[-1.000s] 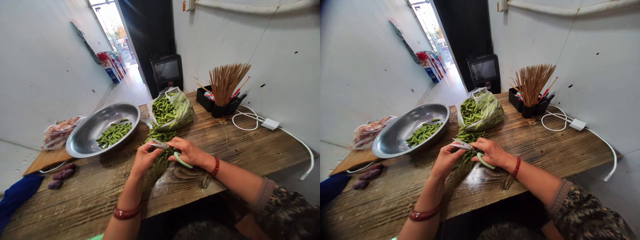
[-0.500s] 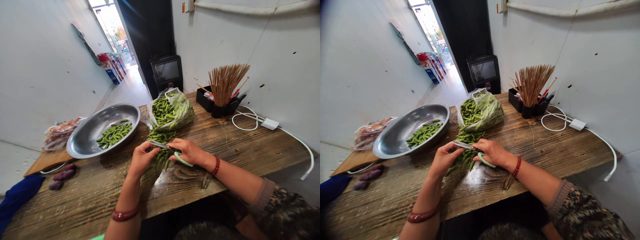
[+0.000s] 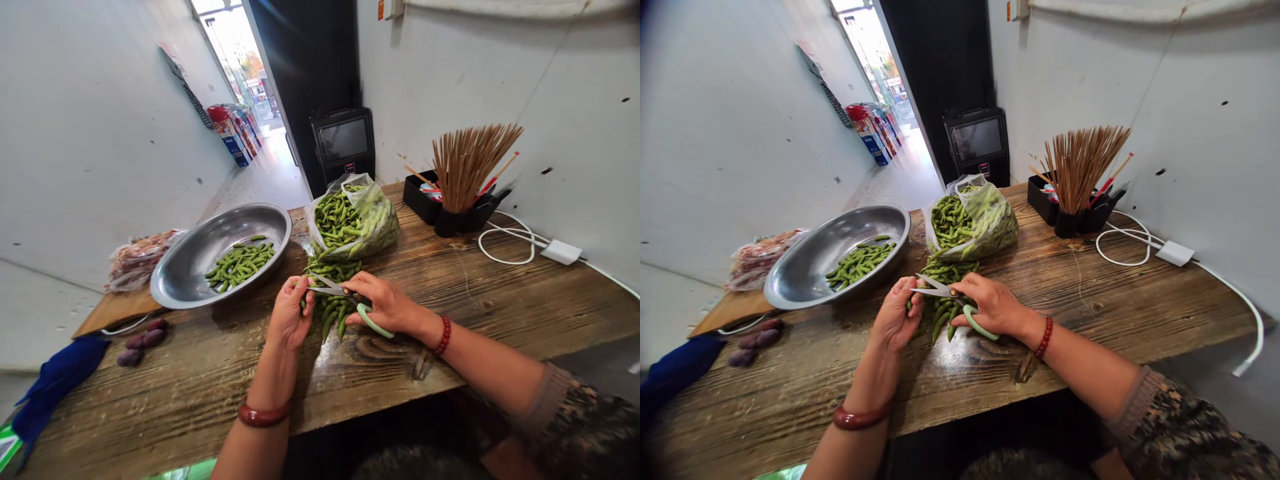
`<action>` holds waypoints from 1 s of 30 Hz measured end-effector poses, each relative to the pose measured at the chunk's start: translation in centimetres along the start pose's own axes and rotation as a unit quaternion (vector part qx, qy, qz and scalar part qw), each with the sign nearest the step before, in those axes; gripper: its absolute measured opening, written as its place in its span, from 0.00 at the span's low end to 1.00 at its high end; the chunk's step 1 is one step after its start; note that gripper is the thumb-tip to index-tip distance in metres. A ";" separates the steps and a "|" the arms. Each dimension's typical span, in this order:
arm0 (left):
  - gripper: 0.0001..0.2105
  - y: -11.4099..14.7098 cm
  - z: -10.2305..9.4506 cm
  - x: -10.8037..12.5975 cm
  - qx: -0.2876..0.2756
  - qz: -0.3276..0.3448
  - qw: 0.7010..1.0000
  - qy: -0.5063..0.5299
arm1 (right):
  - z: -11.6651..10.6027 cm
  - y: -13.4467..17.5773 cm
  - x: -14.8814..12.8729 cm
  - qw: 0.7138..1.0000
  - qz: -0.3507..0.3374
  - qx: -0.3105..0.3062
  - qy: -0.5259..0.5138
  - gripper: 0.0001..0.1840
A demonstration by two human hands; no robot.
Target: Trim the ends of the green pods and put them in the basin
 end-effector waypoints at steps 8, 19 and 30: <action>0.17 0.5 1.5 -1.1 -0.030 -0.025 0.999 -0.016 | 0.0 -0.1 -0.3 1.000 0.001 0.000 0.011 0.31; 0.16 0.8 1.9 -1.7 -0.041 -0.057 0.997 -0.012 | -0.3 -0.1 -0.4 1.000 0.000 0.021 -0.010 0.23; 0.16 0.5 1.1 -0.4 -0.017 0.000 0.999 -0.049 | 0.0 -0.1 -0.2 1.000 0.005 0.012 0.003 0.22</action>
Point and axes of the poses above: each hand's wrist, its own y-axis away from the middle knuckle, its own z-axis out of the palm, x = y × z, the point moved 7 cm from there along -y, towards the middle knuckle, and after that the axes turned 7 degrees about -x, right-handed, at the moved point
